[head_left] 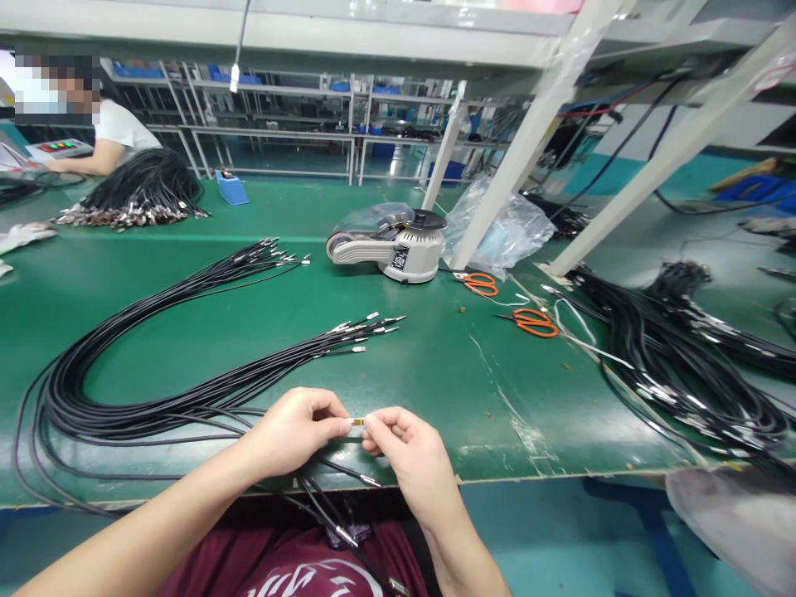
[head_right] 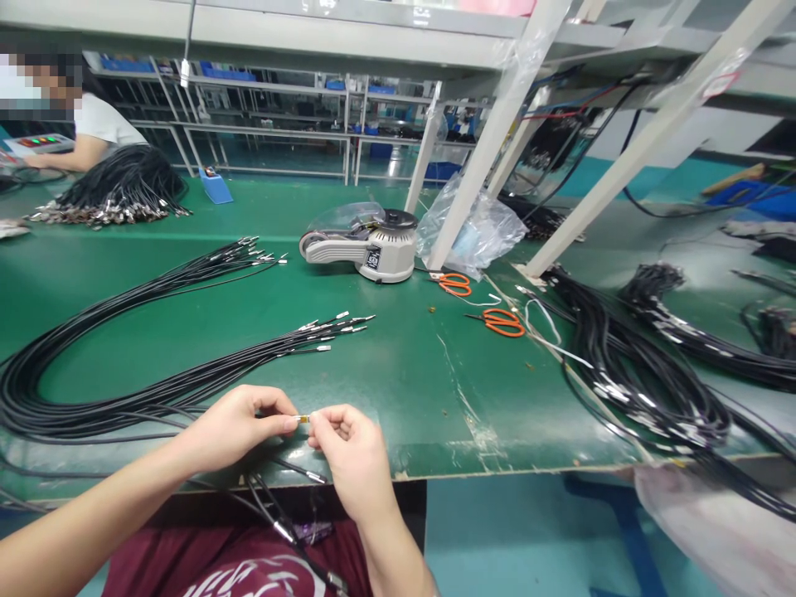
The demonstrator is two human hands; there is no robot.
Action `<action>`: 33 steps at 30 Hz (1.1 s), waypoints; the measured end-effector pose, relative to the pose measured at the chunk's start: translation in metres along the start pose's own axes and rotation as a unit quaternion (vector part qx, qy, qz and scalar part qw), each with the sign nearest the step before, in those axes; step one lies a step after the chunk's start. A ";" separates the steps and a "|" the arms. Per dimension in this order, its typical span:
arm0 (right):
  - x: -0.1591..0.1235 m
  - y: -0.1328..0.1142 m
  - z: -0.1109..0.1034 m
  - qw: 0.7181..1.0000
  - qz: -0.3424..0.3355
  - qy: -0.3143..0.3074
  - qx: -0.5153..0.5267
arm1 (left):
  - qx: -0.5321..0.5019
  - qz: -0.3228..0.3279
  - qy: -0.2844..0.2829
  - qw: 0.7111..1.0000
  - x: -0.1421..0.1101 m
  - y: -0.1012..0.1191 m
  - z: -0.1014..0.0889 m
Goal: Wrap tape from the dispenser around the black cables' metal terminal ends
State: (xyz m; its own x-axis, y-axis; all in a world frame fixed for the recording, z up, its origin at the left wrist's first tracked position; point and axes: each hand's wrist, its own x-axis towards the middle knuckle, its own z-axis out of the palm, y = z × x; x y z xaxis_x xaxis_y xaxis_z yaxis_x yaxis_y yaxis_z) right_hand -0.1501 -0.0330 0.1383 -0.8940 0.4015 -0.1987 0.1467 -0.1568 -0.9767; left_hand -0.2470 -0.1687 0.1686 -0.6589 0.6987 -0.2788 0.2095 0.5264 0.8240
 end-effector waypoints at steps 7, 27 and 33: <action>-0.003 -0.004 -0.007 0.999 -0.005 -0.026 -0.036 | 0.002 0.001 -0.029 1.000 -0.001 0.005 0.000; -0.005 -0.003 -0.012 0.990 -0.012 -0.069 -0.124 | 0.187 0.153 -0.004 0.970 -0.006 -0.001 0.016; -0.011 -0.008 -0.031 0.950 0.050 -0.205 -0.229 | 0.211 0.190 0.016 0.959 -0.009 -0.012 -0.004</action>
State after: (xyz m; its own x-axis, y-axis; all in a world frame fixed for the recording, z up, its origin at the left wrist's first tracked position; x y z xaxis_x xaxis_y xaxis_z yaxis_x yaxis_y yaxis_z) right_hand -0.1285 -0.0081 0.1458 -0.9420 0.0045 -0.3355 0.3240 0.2720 -0.9061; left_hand -0.2465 -0.1828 0.1627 -0.4970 0.8674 0.0226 0.7081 0.3904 0.5884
